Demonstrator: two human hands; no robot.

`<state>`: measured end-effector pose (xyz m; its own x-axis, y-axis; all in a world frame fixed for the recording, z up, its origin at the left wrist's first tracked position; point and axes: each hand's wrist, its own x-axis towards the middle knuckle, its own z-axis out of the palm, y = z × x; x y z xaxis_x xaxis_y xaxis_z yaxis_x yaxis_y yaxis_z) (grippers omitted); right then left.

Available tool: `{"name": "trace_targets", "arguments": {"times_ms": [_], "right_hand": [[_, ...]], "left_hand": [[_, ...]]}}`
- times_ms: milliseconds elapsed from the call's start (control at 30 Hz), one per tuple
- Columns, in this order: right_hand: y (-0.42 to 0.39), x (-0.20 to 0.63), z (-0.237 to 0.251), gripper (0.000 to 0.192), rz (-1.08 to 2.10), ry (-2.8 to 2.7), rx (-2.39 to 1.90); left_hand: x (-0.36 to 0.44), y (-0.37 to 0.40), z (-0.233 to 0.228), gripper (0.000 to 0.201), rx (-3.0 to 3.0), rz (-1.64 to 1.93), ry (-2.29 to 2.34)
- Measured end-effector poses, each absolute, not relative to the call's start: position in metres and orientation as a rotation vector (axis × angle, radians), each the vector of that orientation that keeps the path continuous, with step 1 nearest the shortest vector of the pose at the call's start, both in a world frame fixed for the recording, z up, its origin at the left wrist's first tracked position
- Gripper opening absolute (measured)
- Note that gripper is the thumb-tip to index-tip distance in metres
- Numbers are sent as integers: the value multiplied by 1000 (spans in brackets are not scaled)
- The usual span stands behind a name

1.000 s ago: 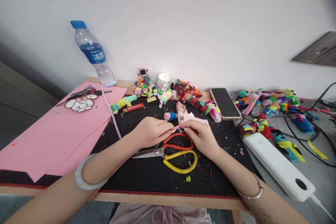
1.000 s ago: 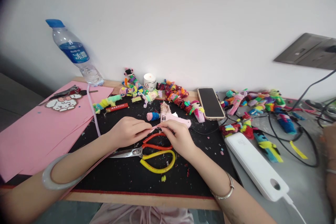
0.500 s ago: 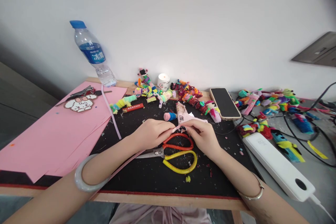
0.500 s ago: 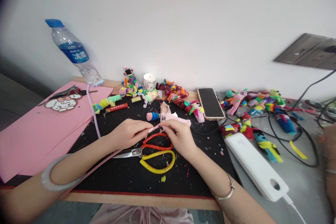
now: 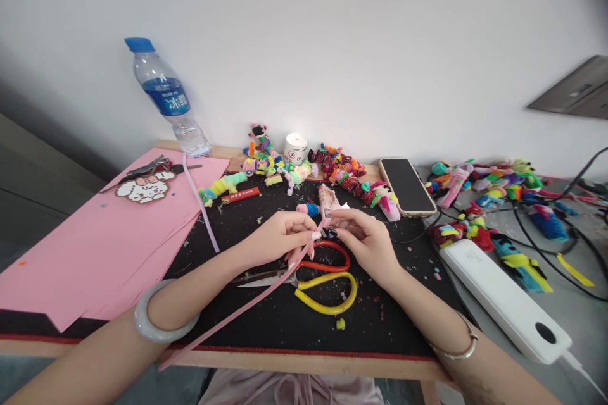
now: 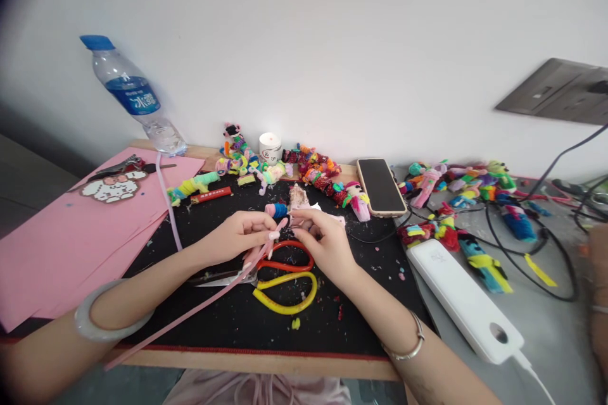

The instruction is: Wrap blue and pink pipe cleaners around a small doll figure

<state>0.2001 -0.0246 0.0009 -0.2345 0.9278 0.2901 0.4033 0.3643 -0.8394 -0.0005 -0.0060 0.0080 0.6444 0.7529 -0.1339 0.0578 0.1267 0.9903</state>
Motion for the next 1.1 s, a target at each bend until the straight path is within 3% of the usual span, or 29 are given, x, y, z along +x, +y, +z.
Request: {"name": "trace_targets", "arguments": {"times_ms": [67, 333, 500, 833, 1100], "right_hand": [[-25, 201, 1, 8, 712, -1787, -1229], [-28, 199, 3, 22, 548, -2054, -1198], [-26, 199, 3, 34, 626, -2000, -1256], [-23, 196, 3, 14, 906, -1748, -1267], [-25, 199, 3, 33, 627, -2019, -1253]], "left_hand": [[-1, -4, 6, 22, 1320, 665, 750], [-3, 1, 7, 19, 988, 936, 732], [-4, 3, 4, 18, 896, 947, 711], [-2, 2, 4, 15, 856, 906, 706], [-3, 5, 2, 15, 797, 887, 725]]}}
